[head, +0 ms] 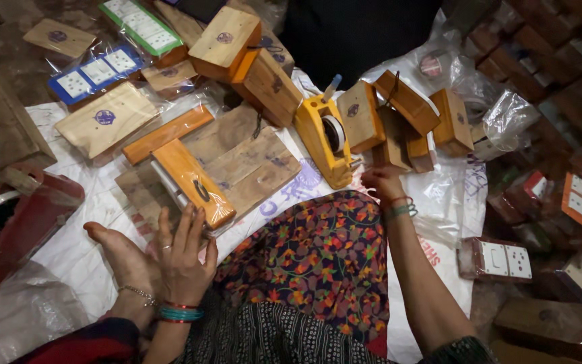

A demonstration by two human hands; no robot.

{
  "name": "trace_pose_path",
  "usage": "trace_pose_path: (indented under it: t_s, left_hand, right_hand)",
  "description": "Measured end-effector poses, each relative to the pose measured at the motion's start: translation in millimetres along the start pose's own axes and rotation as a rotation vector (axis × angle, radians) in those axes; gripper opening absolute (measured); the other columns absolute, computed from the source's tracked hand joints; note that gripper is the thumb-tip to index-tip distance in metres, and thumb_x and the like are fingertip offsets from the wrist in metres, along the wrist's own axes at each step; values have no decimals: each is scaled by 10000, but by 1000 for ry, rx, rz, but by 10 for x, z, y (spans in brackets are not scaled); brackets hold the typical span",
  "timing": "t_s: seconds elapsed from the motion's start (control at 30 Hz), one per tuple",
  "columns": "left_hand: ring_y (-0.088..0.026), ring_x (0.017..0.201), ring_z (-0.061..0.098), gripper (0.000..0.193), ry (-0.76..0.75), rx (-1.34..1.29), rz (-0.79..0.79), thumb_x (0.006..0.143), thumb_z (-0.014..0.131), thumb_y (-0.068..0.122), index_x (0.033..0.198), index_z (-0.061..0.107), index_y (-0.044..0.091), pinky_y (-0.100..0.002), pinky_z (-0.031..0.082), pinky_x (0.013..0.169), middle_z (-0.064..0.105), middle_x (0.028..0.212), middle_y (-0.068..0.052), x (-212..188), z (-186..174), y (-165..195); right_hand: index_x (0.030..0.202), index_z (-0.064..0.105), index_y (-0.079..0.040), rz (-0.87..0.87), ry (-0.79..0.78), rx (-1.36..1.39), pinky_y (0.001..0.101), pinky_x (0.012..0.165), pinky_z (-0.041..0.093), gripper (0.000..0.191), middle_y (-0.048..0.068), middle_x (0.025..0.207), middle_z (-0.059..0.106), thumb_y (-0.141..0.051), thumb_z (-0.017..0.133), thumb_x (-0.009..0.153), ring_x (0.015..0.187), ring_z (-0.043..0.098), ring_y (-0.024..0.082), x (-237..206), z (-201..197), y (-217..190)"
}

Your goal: The person sits on the floor and wraps small electrical switches in clear plastic bags. They use a tape dispenser to seal the bags and place the finished packages on a wooden board. Another person works nearby, also packaging switches.

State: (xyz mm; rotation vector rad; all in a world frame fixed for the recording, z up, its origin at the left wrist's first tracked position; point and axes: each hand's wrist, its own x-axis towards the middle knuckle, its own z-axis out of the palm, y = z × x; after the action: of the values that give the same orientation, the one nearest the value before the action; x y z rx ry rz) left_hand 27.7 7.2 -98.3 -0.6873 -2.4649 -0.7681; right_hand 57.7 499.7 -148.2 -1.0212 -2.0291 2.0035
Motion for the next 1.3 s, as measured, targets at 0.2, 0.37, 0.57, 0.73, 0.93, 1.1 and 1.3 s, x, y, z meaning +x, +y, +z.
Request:
trace_pose_path:
  t_s: [0.2,0.37,0.57,0.73,0.93,1.1,1.3]
  left_hand:
    - [-388,1456,428,533,16,13,12,871,778,240,1344,637,39,-564,331,1169,579,1488,-106,61,22,56]
    - [-370,1398,480,609,76,-100,-27,825,811,212,1368,577,69,-556,358,1160,634,1409,-88,72,84,65]
    - [-345,1316,518,705,131,-95,-21,839,840,236,1446,525,66,-554,386,1098,657,1327,-94,110,18,145]
    - [-360,1297,519,641,166,22,-22,848,812,309,1409,566,121,-629,375,1070,640,1348,-97,195,-3,280]
    - [-384,1269,518,457,116,146,27,916,730,260,1367,680,320,-671,380,1082,590,1348,-97,184,23,351]
    - [-386,1237,516,421,51,93,-36,910,732,281,1330,698,275,-689,363,1067,602,1345,-95,249,19,385]
    - [-378,1296,480,497,24,0,-65,818,765,312,1307,699,257,-666,324,1125,579,1366,-108,276,-75,291]
  right_hand:
    - [886,756,-28,-178,-319,-401,280,696,518,99,29,849,742,-72,682,838,788,661,114,183,40,27]
    - [1035,722,-25,-349,-80,-78,248,732,490,130,1,886,691,-96,677,934,797,614,90,-346,375,-276]
    - [1039,722,-19,-284,-202,60,257,665,460,135,17,881,715,-102,693,937,741,597,108,-1450,1791,-602]
    - [1035,707,-5,-407,-323,44,231,701,523,150,15,822,722,-96,731,918,786,682,101,-1632,2465,-540]
    - [1023,501,-59,-389,-357,-70,246,666,540,292,56,740,670,-61,768,906,744,704,131,-1355,2376,-237]
    - [1045,486,-85,-358,-388,-1,219,619,502,331,44,823,723,-38,769,881,771,694,107,-1267,2355,31]
    - [1034,497,-73,-239,-430,-30,276,528,485,355,56,828,724,-69,797,845,663,622,144,-1105,2551,96]
